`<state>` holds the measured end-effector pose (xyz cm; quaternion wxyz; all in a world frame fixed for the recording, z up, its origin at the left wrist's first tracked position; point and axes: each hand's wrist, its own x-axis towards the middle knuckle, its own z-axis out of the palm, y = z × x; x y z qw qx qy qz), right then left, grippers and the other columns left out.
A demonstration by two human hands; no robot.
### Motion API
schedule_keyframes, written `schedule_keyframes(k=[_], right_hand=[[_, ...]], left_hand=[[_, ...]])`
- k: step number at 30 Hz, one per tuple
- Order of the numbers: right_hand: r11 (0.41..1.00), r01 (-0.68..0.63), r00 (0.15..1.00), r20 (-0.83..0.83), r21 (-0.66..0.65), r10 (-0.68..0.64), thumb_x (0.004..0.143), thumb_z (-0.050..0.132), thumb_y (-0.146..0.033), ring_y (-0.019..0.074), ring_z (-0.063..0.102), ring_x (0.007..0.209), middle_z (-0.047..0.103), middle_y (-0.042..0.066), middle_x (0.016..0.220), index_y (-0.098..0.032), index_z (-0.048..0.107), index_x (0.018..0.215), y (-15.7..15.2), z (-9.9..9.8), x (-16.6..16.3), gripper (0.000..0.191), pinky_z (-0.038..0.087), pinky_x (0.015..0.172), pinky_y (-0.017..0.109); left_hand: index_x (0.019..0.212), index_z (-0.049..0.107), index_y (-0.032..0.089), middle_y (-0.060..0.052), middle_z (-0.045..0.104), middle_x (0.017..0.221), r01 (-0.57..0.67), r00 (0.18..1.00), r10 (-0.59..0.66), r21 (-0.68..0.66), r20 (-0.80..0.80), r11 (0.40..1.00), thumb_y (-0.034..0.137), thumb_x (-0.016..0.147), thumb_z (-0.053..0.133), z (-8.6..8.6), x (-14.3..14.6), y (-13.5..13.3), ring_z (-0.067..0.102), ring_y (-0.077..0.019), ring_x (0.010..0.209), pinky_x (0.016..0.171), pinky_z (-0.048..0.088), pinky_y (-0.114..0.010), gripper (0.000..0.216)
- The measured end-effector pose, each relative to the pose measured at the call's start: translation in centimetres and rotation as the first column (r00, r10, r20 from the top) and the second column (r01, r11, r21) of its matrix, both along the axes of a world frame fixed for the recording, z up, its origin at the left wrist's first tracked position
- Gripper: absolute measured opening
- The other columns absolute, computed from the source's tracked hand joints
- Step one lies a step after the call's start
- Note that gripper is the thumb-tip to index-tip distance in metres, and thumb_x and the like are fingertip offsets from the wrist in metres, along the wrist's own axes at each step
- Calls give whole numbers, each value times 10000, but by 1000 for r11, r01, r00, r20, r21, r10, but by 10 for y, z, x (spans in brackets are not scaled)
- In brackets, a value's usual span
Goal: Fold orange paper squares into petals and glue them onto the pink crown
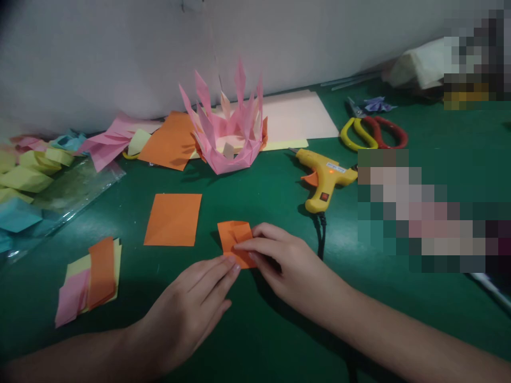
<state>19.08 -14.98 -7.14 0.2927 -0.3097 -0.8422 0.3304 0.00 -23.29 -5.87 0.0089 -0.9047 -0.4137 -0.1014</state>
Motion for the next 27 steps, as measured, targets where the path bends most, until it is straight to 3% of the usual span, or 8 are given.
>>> schedule_keyframes(k=[7,17,20,24,27], right_hand=[[999,-28,1000,-8,25,28,877,486,-117,138,598,774,601,57,858,-226,650,1000,0,0,-1,232,524,651,260],[999,-31,999,40,-5,32,883,440,-94,158,599,924,595,65,999,-259,605,1087,-5,-2,2,310,533,770,292],[999,18,998,59,-30,-17,875,445,-115,173,603,965,582,74,1061,-265,595,1082,-7,1,3,297,539,809,317],[988,151,980,129,-13,-148,849,541,-256,186,614,898,568,77,1008,-233,606,913,-8,2,6,94,547,772,319],[977,213,965,158,-3,-210,819,600,-373,181,610,831,572,67,952,-221,598,870,-9,-2,7,160,541,729,308]], left_hand=[[1264,481,9,-179,560,1297,-37,998,42,-112,39,993,194,918,400,5,0,-5,526,-252,1212,970,499,-373,401],[1280,472,43,-128,594,1271,-7,1000,9,-97,21,995,222,920,376,2,-3,-3,550,-240,1172,991,457,-400,413],[1318,437,56,-130,588,1277,-8,999,14,-123,48,992,236,916,369,0,-4,-2,541,-235,1178,1015,425,-426,445],[1336,422,57,-122,579,1292,-9,1000,12,-119,25,993,246,917,373,0,-5,-3,528,-224,1191,1028,408,-419,462],[1328,438,60,-100,583,1295,-4,1000,2,-93,-16,996,265,922,387,1,-5,-4,529,-220,1195,1037,405,-400,458]])
